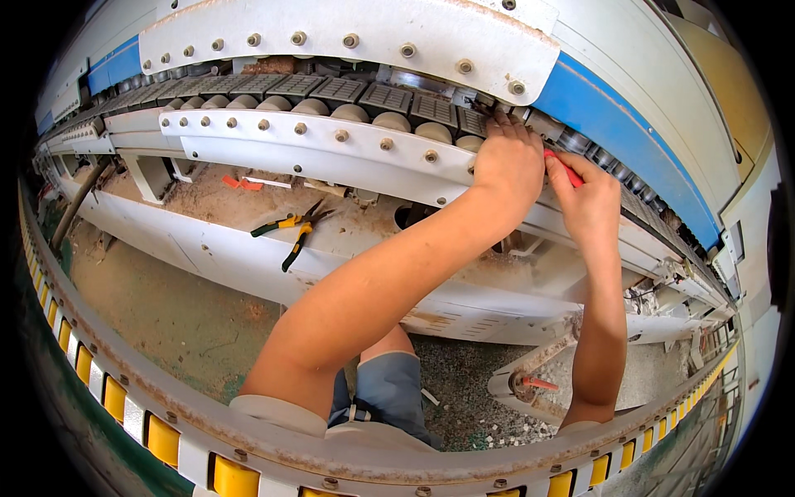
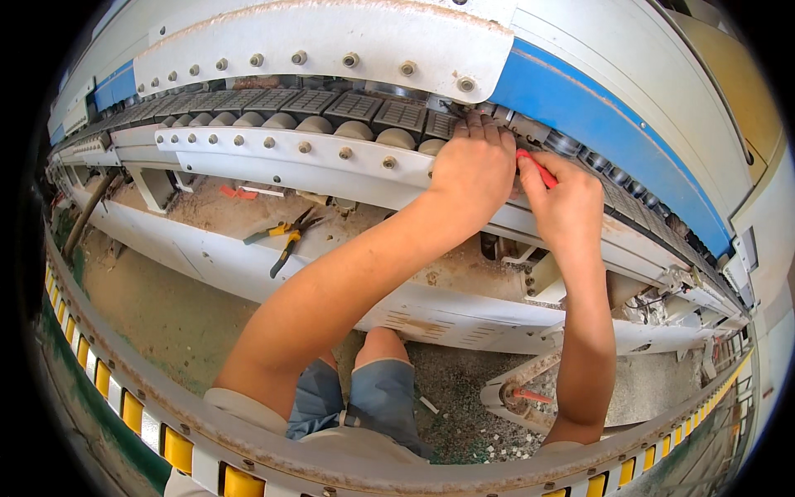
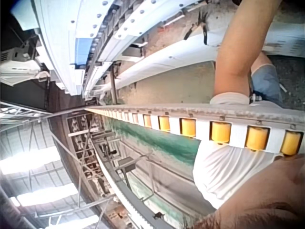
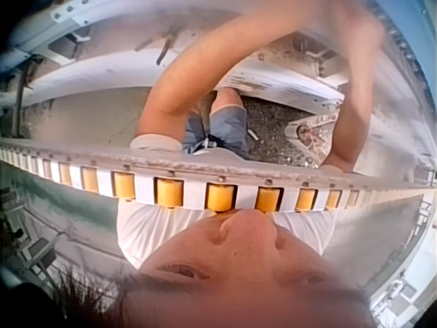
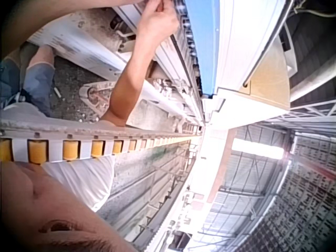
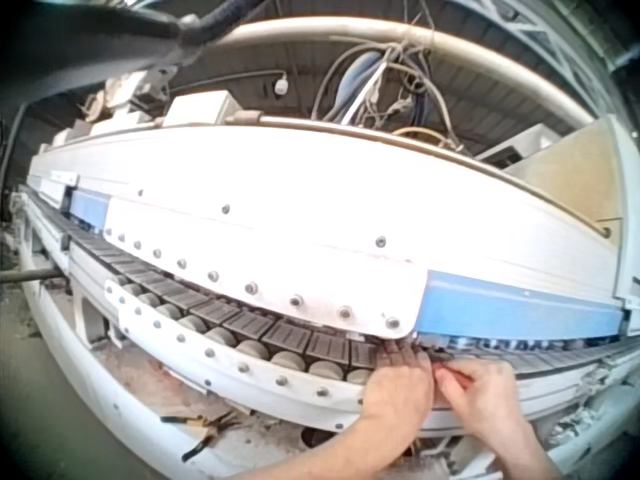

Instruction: The person uses a screwdriver and pliers to remove and reinsert small metal pins into a white metal guard on a conveyor system. They repeatedly pry out pins, place them on the machine frame, and then reinsert them into the same holes.

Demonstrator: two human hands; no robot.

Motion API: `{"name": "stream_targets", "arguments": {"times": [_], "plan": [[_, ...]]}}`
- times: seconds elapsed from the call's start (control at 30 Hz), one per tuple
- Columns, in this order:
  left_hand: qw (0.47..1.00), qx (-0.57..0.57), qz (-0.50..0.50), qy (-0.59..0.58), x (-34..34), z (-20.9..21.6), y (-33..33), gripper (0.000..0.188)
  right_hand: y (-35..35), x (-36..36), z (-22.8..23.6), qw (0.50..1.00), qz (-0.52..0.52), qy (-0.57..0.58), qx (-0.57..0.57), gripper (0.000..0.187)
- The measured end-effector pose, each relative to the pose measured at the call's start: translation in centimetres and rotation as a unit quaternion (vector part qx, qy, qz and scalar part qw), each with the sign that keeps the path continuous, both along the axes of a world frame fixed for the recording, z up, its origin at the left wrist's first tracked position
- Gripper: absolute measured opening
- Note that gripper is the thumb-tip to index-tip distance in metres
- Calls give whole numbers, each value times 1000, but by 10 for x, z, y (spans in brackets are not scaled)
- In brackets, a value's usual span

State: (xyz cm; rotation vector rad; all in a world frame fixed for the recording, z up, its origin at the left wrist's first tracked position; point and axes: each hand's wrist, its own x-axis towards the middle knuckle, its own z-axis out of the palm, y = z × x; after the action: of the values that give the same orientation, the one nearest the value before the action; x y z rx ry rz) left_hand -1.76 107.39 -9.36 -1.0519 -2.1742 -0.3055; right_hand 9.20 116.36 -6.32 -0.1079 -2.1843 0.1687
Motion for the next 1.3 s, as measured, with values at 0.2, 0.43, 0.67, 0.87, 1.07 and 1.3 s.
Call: {"name": "stream_targets", "arguments": {"times": [0.2, 0.43, 0.67, 0.87, 1.07, 1.3], "plan": [[995, 72, 1, 70, -6, -9, 1, 59, -5, -1, 1, 1000, 5, 4, -6, 23], [994, 77, 2, 78, -6, -9, 3, 60, -3, 0, 0, 1000, -1, 4, -6, 23], [995, 73, 3, 73, -5, -8, 1, 59, -3, -1, -1, 1000, -3, 9, -9, 24], [995, 64, 29, 64, -6, -4, -3, 60, -9, -7, 6, 1000, -7, -7, -3, 26], [995, 66, 35, 67, -8, -5, -3, 45, -11, -9, 2, 999, -18, 9, 43, 25], [995, 66, 23, 75, -10, -7, -6, 40, -15, -9, 0, 997, -15, 18, 70, 24]]}}
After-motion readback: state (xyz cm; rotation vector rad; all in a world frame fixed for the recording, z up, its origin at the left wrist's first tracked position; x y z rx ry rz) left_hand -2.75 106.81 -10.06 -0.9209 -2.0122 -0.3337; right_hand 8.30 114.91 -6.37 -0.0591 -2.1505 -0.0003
